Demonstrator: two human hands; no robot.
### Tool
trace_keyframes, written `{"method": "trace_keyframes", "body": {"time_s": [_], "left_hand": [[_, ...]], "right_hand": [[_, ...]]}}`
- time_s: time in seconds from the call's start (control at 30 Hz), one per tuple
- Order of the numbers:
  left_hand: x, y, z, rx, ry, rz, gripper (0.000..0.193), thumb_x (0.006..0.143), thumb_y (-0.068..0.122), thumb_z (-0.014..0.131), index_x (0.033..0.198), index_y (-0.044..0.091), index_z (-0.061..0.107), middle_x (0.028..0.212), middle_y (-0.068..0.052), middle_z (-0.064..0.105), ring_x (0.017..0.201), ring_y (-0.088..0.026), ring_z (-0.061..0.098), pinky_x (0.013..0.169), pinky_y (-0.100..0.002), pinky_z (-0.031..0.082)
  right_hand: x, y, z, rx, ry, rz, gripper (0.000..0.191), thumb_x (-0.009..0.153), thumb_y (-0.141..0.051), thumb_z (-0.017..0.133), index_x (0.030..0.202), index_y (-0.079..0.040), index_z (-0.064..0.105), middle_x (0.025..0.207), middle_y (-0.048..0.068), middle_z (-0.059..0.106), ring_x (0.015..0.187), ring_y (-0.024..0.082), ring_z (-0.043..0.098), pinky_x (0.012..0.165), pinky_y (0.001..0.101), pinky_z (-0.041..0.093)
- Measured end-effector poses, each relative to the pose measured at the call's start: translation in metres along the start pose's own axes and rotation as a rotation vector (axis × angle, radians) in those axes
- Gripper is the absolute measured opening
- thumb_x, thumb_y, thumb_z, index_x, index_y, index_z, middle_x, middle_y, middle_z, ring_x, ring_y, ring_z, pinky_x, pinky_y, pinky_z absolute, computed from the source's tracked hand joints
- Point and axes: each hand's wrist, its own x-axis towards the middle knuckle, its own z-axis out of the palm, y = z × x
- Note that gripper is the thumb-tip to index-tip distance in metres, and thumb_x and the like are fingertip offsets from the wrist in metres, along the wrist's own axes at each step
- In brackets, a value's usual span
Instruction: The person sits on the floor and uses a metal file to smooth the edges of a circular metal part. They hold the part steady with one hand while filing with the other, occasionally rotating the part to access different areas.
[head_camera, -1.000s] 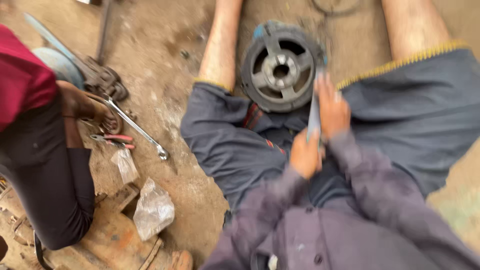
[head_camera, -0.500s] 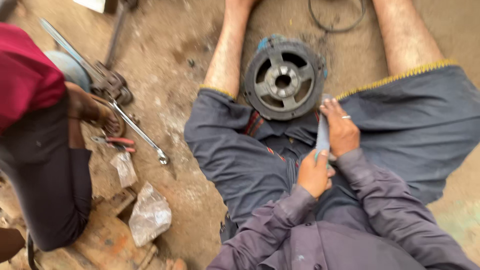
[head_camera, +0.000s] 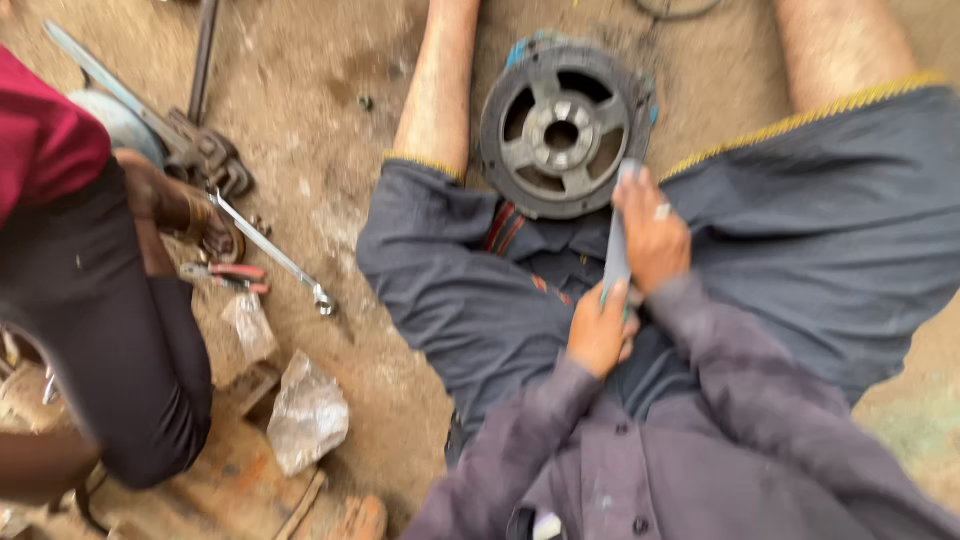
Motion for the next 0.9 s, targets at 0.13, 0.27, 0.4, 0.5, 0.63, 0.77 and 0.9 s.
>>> {"method": "trace_keyframes", "body": {"time_s": [0.13, 0.27, 0.4, 0.5, 0.63, 0.77, 0.9], "left_hand": [[-0.003, 0.006, 0.004, -0.053, 0.036, -0.069, 0.035, 0.110, 0.036, 0.044, 0.103, 0.004, 0.057, 0.059, -0.001, 0.042, 0.041, -0.008, 0.033, 0.035, -0.027, 0.029], [0.002, 0.017, 0.009, -0.038, 0.045, -0.072, 0.034, 0.107, 0.037, 0.046, 0.101, 0.006, 0.057, 0.057, -0.002, 0.044, 0.038, -0.010, 0.035, 0.035, -0.028, 0.030], [0.018, 0.015, 0.011, -0.037, -0.028, 0.066, 0.039, 0.109, 0.039, 0.045, 0.104, 0.004, 0.059, 0.060, -0.002, 0.048, 0.039, -0.010, 0.038, 0.037, -0.028, 0.031], [0.022, 0.009, 0.010, -0.050, 0.008, -0.070, 0.036, 0.106, 0.038, 0.046, 0.103, 0.004, 0.059, 0.055, -0.003, 0.047, 0.036, -0.010, 0.035, 0.033, -0.028, 0.027], [0.018, 0.006, 0.011, -0.048, 0.011, 0.002, 0.036, 0.109, 0.037, 0.046, 0.104, 0.003, 0.057, 0.060, -0.003, 0.047, 0.039, -0.010, 0.037, 0.036, -0.029, 0.030], [0.025, 0.012, 0.013, -0.038, 0.019, -0.015, 0.036, 0.109, 0.035, 0.045, 0.102, 0.002, 0.059, 0.058, -0.004, 0.047, 0.040, -0.009, 0.036, 0.036, -0.027, 0.029], [0.039, 0.021, 0.019, -0.011, 0.000, 0.193, 0.034, 0.112, 0.030, 0.046, 0.101, 0.001, 0.058, 0.062, -0.006, 0.049, 0.045, -0.012, 0.041, 0.040, -0.029, 0.032]], "right_hand": [[-0.002, 0.002, 0.014, -0.096, 0.019, 0.076, 0.042, 0.099, -0.005, 0.068, 0.140, 0.001, 0.063, 0.138, 0.026, 0.064, 0.109, 0.037, 0.067, 0.084, 0.0423, 0.057], [-0.001, 0.008, 0.022, -0.094, 0.126, -0.028, 0.043, 0.102, -0.004, 0.065, 0.144, -0.002, 0.057, 0.142, 0.016, 0.062, 0.120, 0.034, 0.071, 0.093, 0.0411, 0.059], [0.003, 0.023, 0.024, -0.119, 0.002, 0.102, 0.054, 0.096, -0.001, 0.062, 0.149, 0.001, 0.056, 0.146, 0.024, 0.061, 0.105, 0.038, 0.071, 0.079, 0.0419, 0.057], [0.003, 0.027, 0.024, -0.147, 0.090, 0.015, 0.051, 0.098, -0.004, 0.060, 0.149, -0.008, 0.053, 0.148, 0.015, 0.060, 0.115, 0.037, 0.072, 0.089, 0.0417, 0.059], [0.002, 0.025, 0.024, -0.088, 0.035, 0.085, 0.051, 0.102, -0.006, 0.062, 0.152, -0.002, 0.054, 0.147, 0.024, 0.059, 0.089, 0.038, 0.069, 0.075, 0.0438, 0.057], [0.014, 0.029, 0.023, -0.131, 0.029, 0.087, 0.056, 0.100, -0.004, 0.056, 0.156, -0.007, 0.049, 0.150, 0.016, 0.055, 0.104, 0.036, 0.070, 0.079, 0.0408, 0.058], [0.030, 0.038, 0.019, -0.173, 0.034, 0.036, 0.061, 0.098, -0.009, 0.055, 0.159, -0.010, 0.043, 0.155, 0.013, 0.051, 0.111, 0.035, 0.069, 0.084, 0.0425, 0.058]]}}
